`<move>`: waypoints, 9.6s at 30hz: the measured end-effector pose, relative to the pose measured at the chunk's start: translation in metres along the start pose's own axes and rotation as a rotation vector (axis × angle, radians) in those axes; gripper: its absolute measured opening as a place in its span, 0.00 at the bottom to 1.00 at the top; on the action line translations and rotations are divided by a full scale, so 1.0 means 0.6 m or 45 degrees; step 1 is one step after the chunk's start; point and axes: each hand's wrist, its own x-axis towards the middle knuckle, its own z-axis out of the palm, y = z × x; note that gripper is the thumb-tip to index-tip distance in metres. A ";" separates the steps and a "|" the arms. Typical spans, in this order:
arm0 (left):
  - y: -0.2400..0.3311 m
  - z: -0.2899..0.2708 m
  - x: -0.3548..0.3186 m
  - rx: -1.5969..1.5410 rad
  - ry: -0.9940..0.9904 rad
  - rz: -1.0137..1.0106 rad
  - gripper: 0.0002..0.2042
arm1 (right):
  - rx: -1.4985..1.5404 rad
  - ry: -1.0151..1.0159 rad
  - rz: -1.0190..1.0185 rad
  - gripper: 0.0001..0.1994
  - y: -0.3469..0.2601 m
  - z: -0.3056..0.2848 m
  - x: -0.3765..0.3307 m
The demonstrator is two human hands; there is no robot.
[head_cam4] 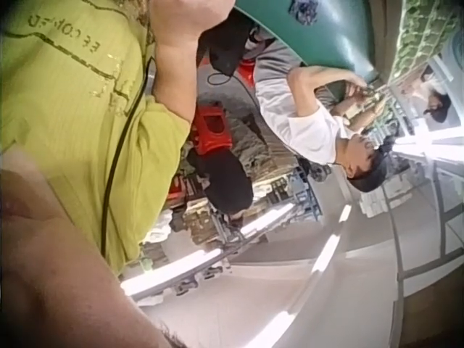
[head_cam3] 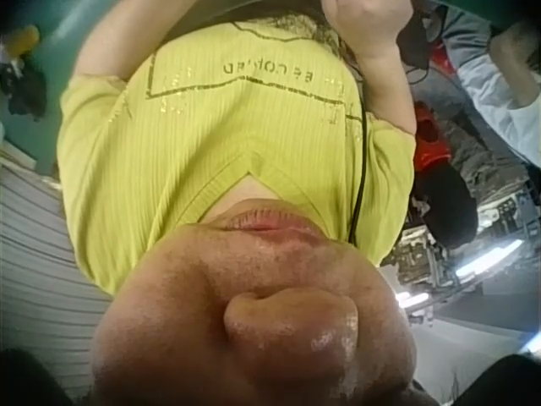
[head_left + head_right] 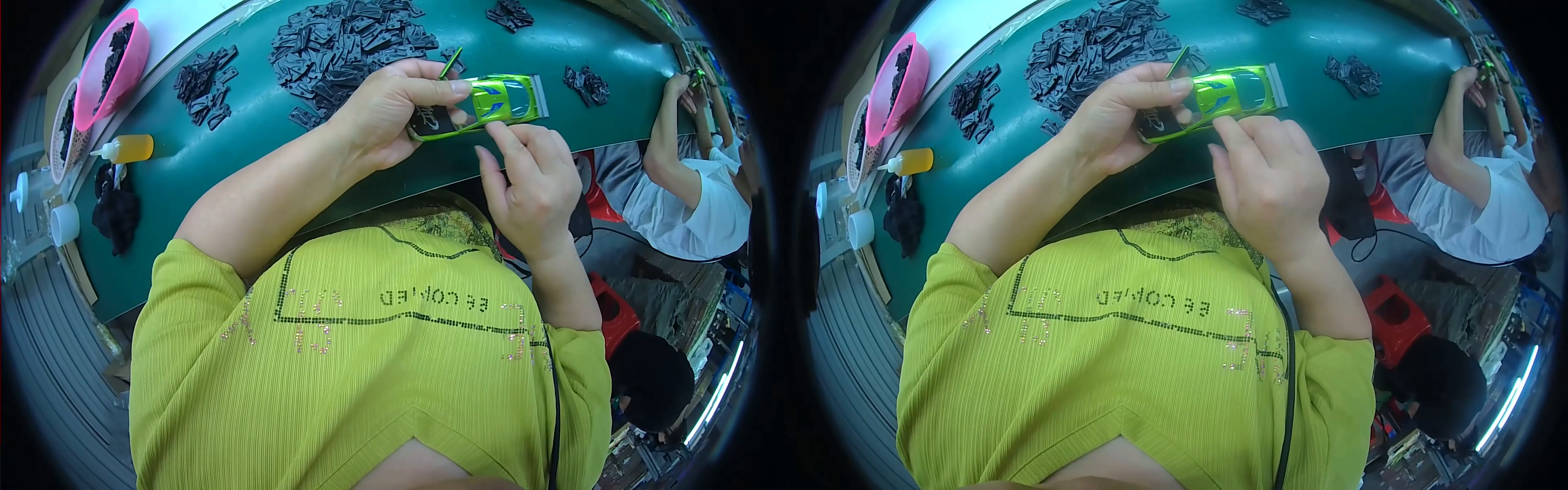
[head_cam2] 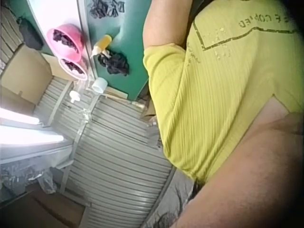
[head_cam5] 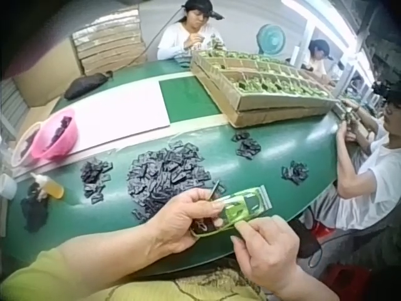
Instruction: The person assembles toy cars by taking car frames from a tray, attaching small plastic pieces and doors onto each frame by hand, and returning the assembled cars to the tray.
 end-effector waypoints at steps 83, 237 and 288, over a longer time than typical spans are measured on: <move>-0.016 0.018 -0.010 0.056 0.030 0.065 0.09 | 2.969 -0.466 1.772 0.15 -0.005 0.046 -0.053; -0.012 0.026 -0.003 2.179 0.292 1.621 0.33 | 1.871 -1.174 1.385 0.11 0.158 -0.011 0.095; 0.006 -0.017 0.001 1.978 0.324 0.713 0.11 | 0.249 -0.126 0.023 0.05 0.053 0.056 0.055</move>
